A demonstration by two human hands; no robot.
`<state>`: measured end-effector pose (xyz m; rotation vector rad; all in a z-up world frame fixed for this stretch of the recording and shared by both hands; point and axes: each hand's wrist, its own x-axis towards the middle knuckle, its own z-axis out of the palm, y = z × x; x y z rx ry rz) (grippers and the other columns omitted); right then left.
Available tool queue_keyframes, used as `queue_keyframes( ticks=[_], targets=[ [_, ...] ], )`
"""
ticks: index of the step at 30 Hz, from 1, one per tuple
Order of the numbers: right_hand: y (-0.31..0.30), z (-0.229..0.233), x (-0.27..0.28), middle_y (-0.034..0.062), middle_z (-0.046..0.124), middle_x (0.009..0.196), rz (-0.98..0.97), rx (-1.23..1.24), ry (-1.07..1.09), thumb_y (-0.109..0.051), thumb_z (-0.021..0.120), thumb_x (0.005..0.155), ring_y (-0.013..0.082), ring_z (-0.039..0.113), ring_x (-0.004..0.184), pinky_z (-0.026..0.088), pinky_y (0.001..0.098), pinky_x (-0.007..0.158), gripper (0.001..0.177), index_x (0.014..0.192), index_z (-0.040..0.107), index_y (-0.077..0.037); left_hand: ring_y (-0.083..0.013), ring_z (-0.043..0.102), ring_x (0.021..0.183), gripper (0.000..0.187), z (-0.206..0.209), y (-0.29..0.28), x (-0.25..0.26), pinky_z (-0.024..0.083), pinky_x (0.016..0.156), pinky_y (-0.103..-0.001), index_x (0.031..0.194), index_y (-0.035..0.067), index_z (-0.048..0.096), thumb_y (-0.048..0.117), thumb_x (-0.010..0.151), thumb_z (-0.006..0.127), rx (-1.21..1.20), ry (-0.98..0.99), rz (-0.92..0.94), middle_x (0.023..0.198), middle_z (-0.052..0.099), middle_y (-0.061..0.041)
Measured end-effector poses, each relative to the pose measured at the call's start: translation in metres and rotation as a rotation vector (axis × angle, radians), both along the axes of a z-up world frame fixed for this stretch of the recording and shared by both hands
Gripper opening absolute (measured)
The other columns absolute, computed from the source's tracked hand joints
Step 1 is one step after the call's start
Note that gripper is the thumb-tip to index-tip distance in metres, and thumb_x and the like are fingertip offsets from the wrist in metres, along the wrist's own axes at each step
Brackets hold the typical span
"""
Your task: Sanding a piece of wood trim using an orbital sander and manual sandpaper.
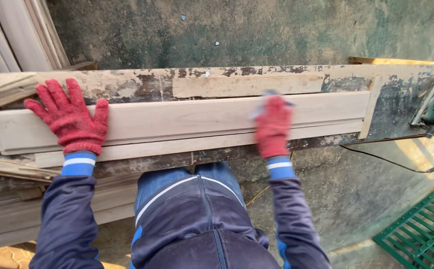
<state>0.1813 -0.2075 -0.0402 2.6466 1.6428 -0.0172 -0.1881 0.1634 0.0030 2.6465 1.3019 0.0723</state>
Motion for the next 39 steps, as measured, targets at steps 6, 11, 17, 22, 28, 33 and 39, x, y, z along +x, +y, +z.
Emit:
queue_keyframes(
  ticks=[6,11,17,22,28,33,39],
  targets=[
    [-0.031,-0.011,0.050,0.0110,-0.014,0.170,-0.696,-0.281,0.163,-0.035,0.015,0.114,0.0290,-0.008,0.160,-0.005,0.0416,0.129,0.061,0.165,-0.004,-0.006,-0.0395,-0.011,0.162,0.069,-0.008,-0.023,0.018,-0.017,0.122,-0.075,0.176,0.023,0.006,0.062,0.132,0.043,0.078,0.298,0.011,0.176,-0.007,-0.013],
    [0.080,-0.008,-0.097,0.0162,0.033,0.166,0.159,0.166,0.269,-0.045,0.031,0.105,0.0352,0.021,0.157,-0.001,0.0573,0.128,0.064,0.161,0.035,-0.014,-0.0414,-0.003,0.157,0.081,-0.028,-0.101,0.131,-0.009,0.121,-0.071,0.171,0.019,0.020,0.063,0.112,0.055,0.145,0.008,0.069,0.172,0.002,-0.018],
    [-0.033,-0.012,0.047,0.0061,0.019,0.173,-0.024,0.008,0.113,-0.047,0.028,0.111,0.0206,0.013,0.159,-0.002,0.0441,0.130,0.063,0.166,0.023,-0.016,-0.0658,0.032,0.142,0.079,0.009,-0.107,0.154,0.005,0.110,-0.081,0.156,-0.005,0.049,0.049,0.101,0.064,0.077,-0.072,0.001,0.155,0.041,-0.045],
    [-0.105,-0.027,0.124,0.0167,0.006,0.171,-0.537,-0.259,0.074,-0.033,0.032,0.113,0.0328,0.006,0.158,0.006,0.0490,0.130,0.064,0.165,0.009,-0.004,-0.0573,0.014,0.151,0.081,-0.007,-0.108,0.146,-0.002,0.116,-0.079,0.165,0.001,0.035,0.053,0.110,0.063,0.045,0.071,0.014,0.163,0.021,-0.035],
    [-0.005,0.001,-0.009,0.0055,0.002,0.175,-0.006,0.094,0.227,-0.031,0.030,0.110,0.0213,0.002,0.162,-0.001,0.0457,0.134,0.063,0.167,0.009,-0.012,-0.0549,0.004,0.154,0.081,-0.003,-0.110,0.148,-0.004,0.116,-0.081,0.170,0.001,0.028,0.049,0.113,0.061,-0.015,0.066,0.009,0.169,0.007,-0.028],
    [-0.099,0.008,0.086,0.0027,0.001,0.174,0.214,0.025,0.126,-0.021,0.037,0.110,0.0220,0.000,0.161,0.003,0.0558,0.133,0.062,0.168,0.015,-0.024,-0.0482,-0.002,0.157,0.081,-0.016,-0.107,0.142,-0.006,0.121,-0.078,0.173,0.004,0.024,0.050,0.119,0.061,0.019,0.132,0.000,0.171,0.000,-0.023],
    [-0.107,0.020,0.088,0.0093,0.001,0.174,-0.189,-0.038,0.133,-0.028,0.034,0.112,0.0248,0.004,0.162,0.005,0.0512,0.133,0.064,0.167,0.008,-0.009,-0.0455,-0.005,0.158,0.082,-0.011,-0.108,0.144,-0.005,0.123,-0.077,0.176,0.007,0.021,0.050,0.124,0.066,0.036,0.164,0.027,0.171,-0.004,-0.020]
  ],
)
